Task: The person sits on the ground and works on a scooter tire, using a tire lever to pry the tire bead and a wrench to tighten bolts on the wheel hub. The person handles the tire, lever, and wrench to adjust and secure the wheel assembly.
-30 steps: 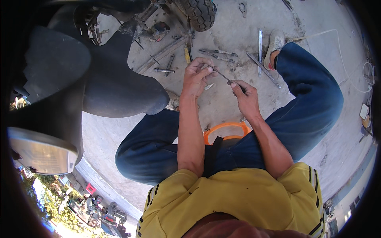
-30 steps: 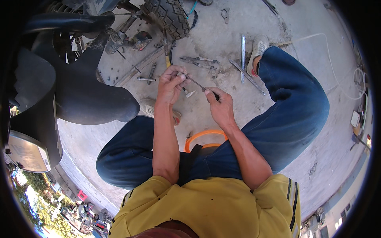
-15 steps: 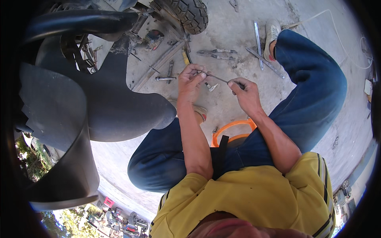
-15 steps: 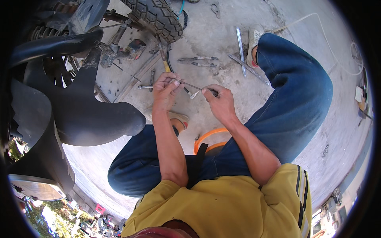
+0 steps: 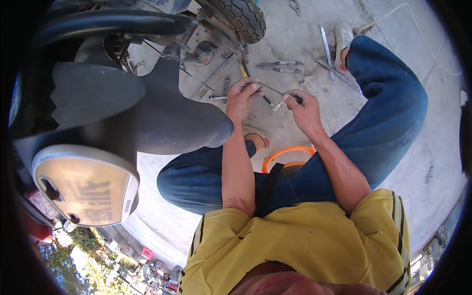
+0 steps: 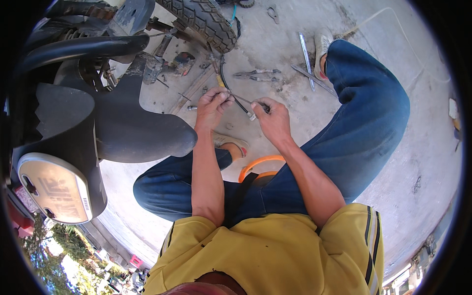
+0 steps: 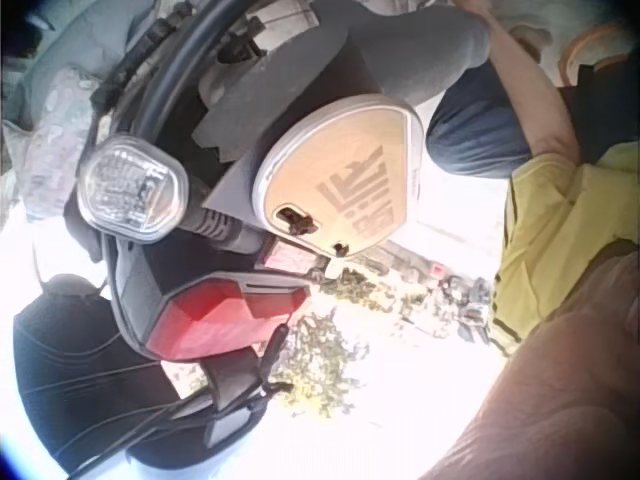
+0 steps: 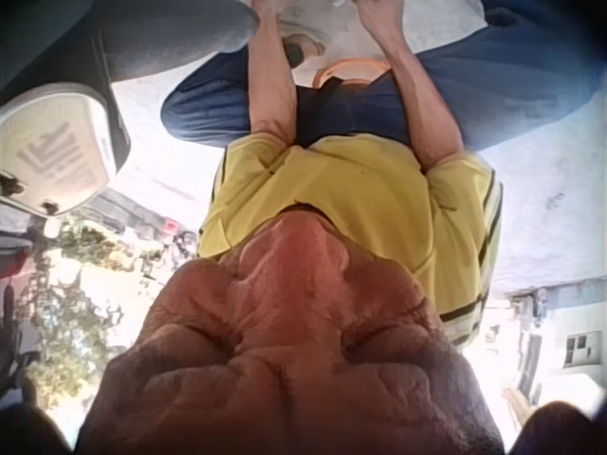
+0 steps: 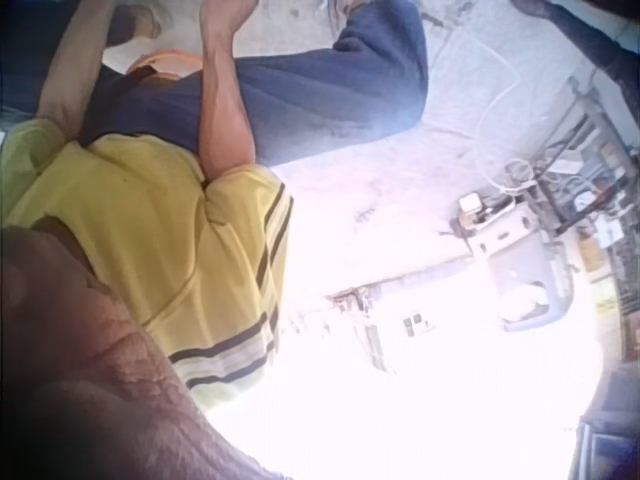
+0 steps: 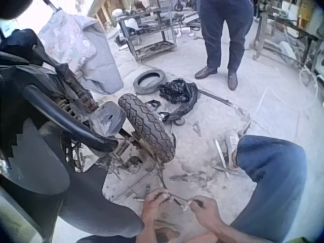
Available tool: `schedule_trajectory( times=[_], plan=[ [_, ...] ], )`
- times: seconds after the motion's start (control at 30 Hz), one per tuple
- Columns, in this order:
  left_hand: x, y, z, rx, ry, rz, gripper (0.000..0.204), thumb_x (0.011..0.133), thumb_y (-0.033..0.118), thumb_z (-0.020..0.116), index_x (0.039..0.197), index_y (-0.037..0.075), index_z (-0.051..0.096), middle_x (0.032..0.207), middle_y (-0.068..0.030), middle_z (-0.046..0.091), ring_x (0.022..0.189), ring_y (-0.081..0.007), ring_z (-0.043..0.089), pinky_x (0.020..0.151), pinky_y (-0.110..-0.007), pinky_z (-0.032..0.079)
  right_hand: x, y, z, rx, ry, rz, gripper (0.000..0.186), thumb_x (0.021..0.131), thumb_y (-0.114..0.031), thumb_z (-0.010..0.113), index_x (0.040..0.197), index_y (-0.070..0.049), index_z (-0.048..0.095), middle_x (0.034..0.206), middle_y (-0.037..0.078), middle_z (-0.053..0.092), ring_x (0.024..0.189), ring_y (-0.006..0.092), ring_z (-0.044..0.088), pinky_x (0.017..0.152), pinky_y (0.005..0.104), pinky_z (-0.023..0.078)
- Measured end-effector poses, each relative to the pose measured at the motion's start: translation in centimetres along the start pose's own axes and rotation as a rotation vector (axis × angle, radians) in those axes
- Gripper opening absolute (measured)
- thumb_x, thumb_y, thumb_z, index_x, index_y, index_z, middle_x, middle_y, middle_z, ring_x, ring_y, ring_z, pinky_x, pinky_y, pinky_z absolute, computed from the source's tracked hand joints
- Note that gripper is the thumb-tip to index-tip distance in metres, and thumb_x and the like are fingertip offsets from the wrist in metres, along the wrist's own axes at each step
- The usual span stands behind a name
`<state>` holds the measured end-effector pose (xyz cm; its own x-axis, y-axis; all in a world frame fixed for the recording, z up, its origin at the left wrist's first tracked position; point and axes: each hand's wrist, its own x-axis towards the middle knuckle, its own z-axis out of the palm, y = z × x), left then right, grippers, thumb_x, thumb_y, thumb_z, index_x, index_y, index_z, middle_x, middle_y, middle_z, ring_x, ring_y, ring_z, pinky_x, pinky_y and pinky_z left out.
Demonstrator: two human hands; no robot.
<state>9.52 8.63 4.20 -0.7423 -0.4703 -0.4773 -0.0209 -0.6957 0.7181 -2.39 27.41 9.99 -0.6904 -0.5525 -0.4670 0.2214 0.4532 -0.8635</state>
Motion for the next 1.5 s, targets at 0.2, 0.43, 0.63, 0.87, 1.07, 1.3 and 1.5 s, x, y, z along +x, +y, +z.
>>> schedule_trajectory(
  times=[0.2,0.43,0.63,0.87,1.07,1.3,1.5],
  plan=[
    [0.1,1.2,-0.3,-0.047,0.048,-0.006,0.013,0.099,0.004,0.066,0.111,0.000,0.067,0.103,-0.0108,0.071,0.093,-0.0192,0.072,0.080,-0.028,0.062,-0.4,0.2,1.2,0.044,0.045,-0.074,0.021,0.097,-0.013,0.065,0.107,0.003,0.075,0.074,0.003,0.065,0.069,0.0090,0.058,0.065,0.0268,0.047],
    [-0.7,0.5,-1.1,0.006,0.092,0.023,0.017,0.098,0.002,0.067,0.114,0.000,0.067,0.100,-0.0088,0.071,0.090,-0.0181,0.070,0.077,-0.027,0.060,-2.2,1.7,1.4,-0.025,0.098,-0.139,0.024,0.097,-0.015,0.062,0.110,0.000,0.075,0.074,0.005,0.066,0.069,0.0112,0.059,0.066,0.0283,0.048],
    [-1.1,-0.6,0.5,0.056,0.060,0.016,0.017,0.097,0.000,0.067,0.113,0.001,0.068,0.097,-0.0081,0.071,0.086,-0.0174,0.070,0.075,-0.027,0.060,-3.1,1.4,0.0,-0.063,0.075,-0.070,0.028,0.095,-0.024,0.062,0.110,-0.006,0.077,0.077,0.014,0.072,0.070,0.0247,0.068,0.068,0.0362,0.052],
    [-1.2,-0.7,0.3,0.091,0.062,0.047,0.011,0.097,0.000,0.067,0.108,0.001,0.068,0.097,-0.0080,0.071,0.086,-0.0170,0.070,0.077,-0.027,0.060,-3.1,1.4,0.1,-0.032,0.072,-0.114,0.028,0.095,-0.024,0.062,0.111,-0.006,0.077,0.076,0.014,0.071,0.068,0.0247,0.068,0.067,0.0362,0.052],
    [-1.4,-0.5,0.5,0.094,0.088,0.056,0.008,0.099,0.002,0.065,0.107,0.000,0.067,0.099,-0.0090,0.070,0.086,-0.0181,0.070,0.076,-0.028,0.059,-3.2,0.8,0.0,-0.049,0.055,-0.095,0.029,0.095,-0.024,0.062,0.111,-0.005,0.077,0.078,0.015,0.072,0.070,0.0255,0.068,0.069,0.0373,0.052],
    [-1.2,-0.2,0.5,0.098,0.012,0.053,0.010,0.102,0.002,0.061,0.111,0.000,0.063,0.102,-0.0108,0.069,0.088,-0.0193,0.069,0.078,-0.029,0.057,-3.1,0.9,0.1,0.009,0.063,-0.063,0.028,0.096,-0.024,0.063,0.111,-0.005,0.077,0.076,0.013,0.073,0.070,0.0206,0.069,0.068,0.0337,0.052],
    [-1.6,0.5,1.0,0.164,0.013,0.034,0.012,0.100,0.000,0.062,0.112,-0.001,0.064,0.101,-0.0122,0.071,0.087,-0.0196,0.070,0.079,-0.030,0.058,-3.1,0.3,0.1,0.033,0.033,-0.046,0.022,0.099,-0.015,0.064,0.110,0.000,0.076,0.074,0.002,0.064,0.069,0.0091,0.055,0.064,0.0272,0.045]
  ],
)
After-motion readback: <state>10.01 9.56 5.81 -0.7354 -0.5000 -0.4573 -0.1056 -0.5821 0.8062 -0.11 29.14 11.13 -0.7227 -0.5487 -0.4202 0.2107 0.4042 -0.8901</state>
